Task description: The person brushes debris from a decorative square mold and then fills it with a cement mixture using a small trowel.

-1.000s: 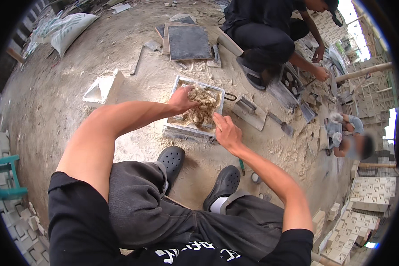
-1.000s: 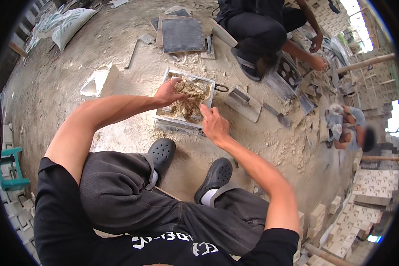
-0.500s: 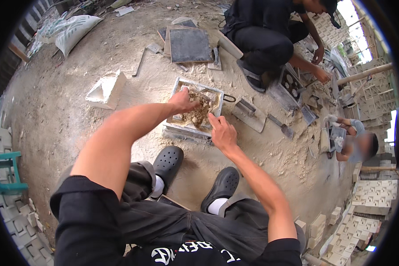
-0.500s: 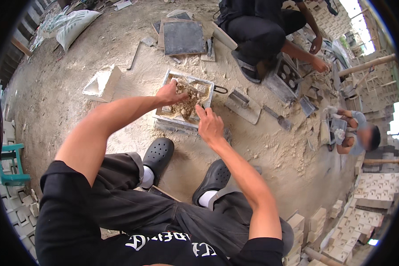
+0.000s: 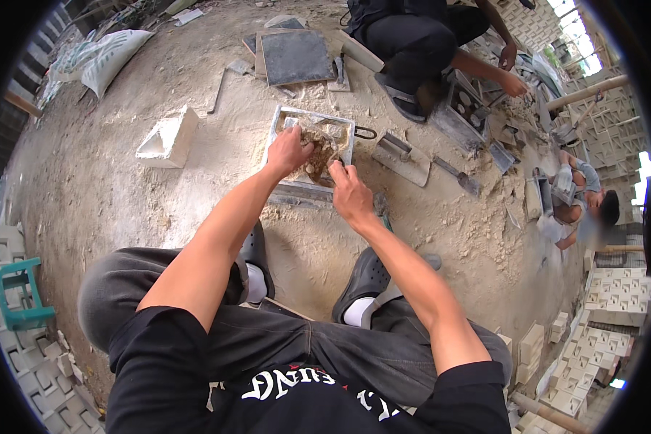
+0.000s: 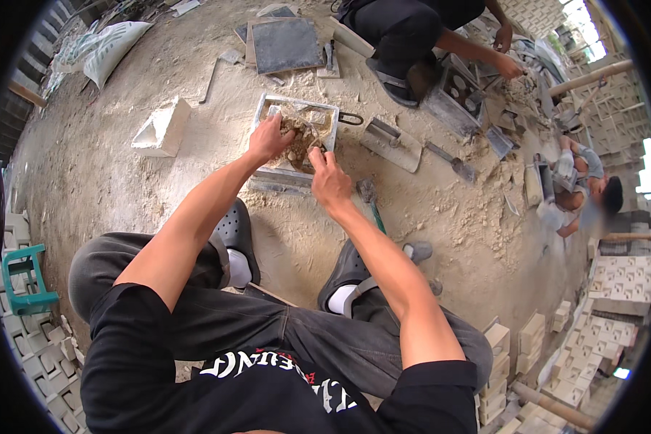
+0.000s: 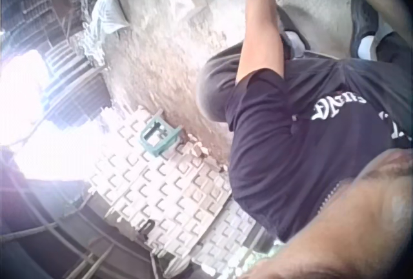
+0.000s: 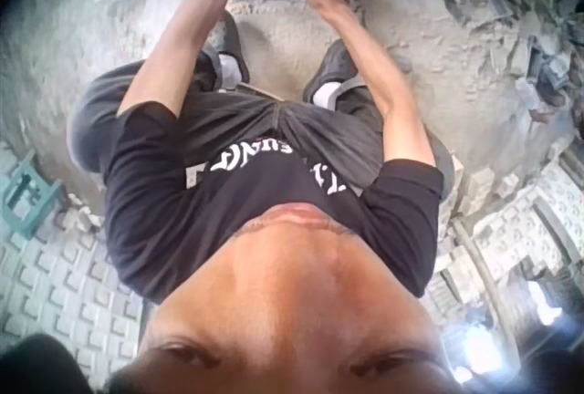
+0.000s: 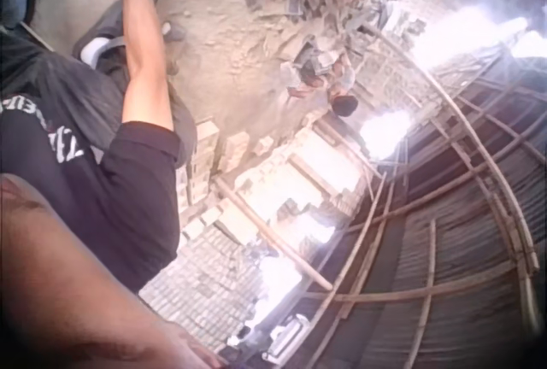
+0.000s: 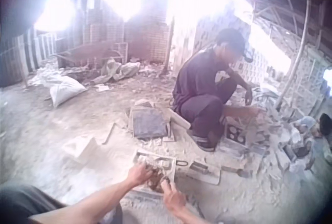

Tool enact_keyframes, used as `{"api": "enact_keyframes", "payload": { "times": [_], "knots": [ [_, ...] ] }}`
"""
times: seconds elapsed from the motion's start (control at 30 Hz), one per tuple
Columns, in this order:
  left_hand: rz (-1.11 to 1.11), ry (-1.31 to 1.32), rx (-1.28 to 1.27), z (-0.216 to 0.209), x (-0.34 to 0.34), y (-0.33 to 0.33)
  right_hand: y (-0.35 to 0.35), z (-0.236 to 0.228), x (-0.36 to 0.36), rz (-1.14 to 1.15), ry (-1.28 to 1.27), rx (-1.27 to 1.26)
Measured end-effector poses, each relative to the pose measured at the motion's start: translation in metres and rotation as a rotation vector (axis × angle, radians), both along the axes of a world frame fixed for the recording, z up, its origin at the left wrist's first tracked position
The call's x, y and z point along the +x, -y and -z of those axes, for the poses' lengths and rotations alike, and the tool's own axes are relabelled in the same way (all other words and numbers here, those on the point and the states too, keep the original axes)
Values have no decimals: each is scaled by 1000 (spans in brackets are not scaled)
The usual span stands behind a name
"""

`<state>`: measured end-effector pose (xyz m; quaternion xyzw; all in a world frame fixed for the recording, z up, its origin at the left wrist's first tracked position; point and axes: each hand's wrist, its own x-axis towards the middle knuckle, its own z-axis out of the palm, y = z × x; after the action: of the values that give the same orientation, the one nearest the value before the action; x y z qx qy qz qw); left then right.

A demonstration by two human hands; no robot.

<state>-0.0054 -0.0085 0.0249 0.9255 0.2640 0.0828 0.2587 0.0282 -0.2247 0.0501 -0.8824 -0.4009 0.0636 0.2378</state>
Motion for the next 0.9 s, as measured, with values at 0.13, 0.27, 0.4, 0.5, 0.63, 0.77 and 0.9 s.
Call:
{"api": "enact_keyframes", "payload": {
  "times": [0.13, 0.27, 0.4, 0.5, 0.63, 0.77, 0.9],
  "knots": [
    [48, 53, -80, 5, -1, 4, 11, -6, 7, 50, -82, 2],
    [55, 146, -84, 19, -5, -3, 23, 5, 10, 153, -104, 126],
    [90, 310, -14, 39, -17, -17, 31, 7, 11, 206, -60, 233],
    [84, 316, -72, 38, -15, -9, 44, 6, 15, 220, -100, 212],
    [121, 359, -96, 43, -22, -12, 43, 3, 18, 148, -100, 172],
    [246, 163, 92, 41, -30, -20, 38, -2, 13, 153, -116, 222],
    [311, 52, 254, 36, -40, -6, 47, -9, 12, 76, -145, 49]
  ]
}}
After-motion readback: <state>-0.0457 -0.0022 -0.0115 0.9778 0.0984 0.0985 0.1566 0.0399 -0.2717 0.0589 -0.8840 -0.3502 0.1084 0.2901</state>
